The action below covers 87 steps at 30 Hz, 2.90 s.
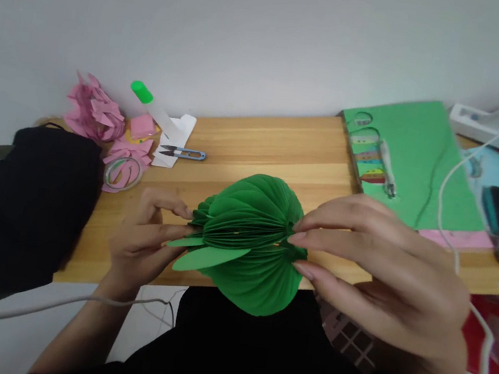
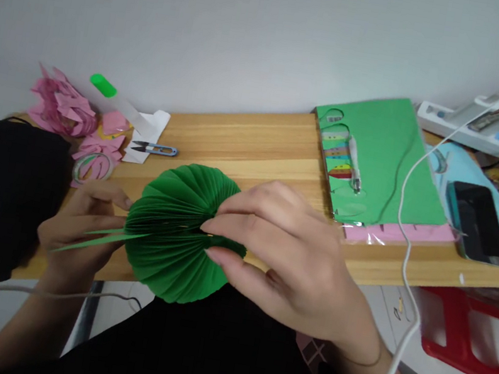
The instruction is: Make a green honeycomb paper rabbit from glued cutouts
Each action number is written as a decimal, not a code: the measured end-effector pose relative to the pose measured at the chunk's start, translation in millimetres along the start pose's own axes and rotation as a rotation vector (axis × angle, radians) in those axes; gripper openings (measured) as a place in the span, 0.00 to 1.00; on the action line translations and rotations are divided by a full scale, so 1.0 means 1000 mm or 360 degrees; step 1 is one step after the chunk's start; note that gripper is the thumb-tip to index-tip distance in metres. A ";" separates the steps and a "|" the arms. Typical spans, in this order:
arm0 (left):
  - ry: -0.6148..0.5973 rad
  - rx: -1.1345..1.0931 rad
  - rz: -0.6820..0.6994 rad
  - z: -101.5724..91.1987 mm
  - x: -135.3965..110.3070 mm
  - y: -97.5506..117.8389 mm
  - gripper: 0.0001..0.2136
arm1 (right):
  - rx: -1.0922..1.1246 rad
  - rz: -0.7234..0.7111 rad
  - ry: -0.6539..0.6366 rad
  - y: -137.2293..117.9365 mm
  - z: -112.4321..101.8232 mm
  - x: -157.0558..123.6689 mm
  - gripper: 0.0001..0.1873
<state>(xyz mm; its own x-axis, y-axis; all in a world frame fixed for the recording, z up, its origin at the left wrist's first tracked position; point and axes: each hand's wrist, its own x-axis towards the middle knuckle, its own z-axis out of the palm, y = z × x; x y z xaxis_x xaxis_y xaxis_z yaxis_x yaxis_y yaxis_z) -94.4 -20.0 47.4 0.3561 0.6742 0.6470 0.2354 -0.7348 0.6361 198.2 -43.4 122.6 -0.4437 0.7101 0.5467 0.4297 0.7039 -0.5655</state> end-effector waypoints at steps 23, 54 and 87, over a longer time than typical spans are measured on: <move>-0.0003 0.0082 0.0026 -0.003 -0.003 -0.003 0.19 | -0.0055 -0.0009 0.0006 -0.005 0.002 0.002 0.08; -0.0251 0.0279 0.0028 -0.004 0.004 0.004 0.12 | -0.0061 -0.0112 -0.0193 0.003 -0.003 0.006 0.09; -0.0305 0.0382 0.0107 -0.009 0.035 0.012 0.07 | -0.0335 -0.0197 -0.0503 0.008 -0.024 0.021 0.05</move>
<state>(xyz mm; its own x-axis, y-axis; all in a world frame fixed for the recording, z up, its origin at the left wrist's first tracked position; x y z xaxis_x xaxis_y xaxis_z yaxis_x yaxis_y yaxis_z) -87.2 -4.4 81.7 0.5367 0.6140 0.5787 0.4043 -0.7892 0.4623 211.0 -23.1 144.4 -0.7080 0.6031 0.3674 0.4954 0.7949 -0.3503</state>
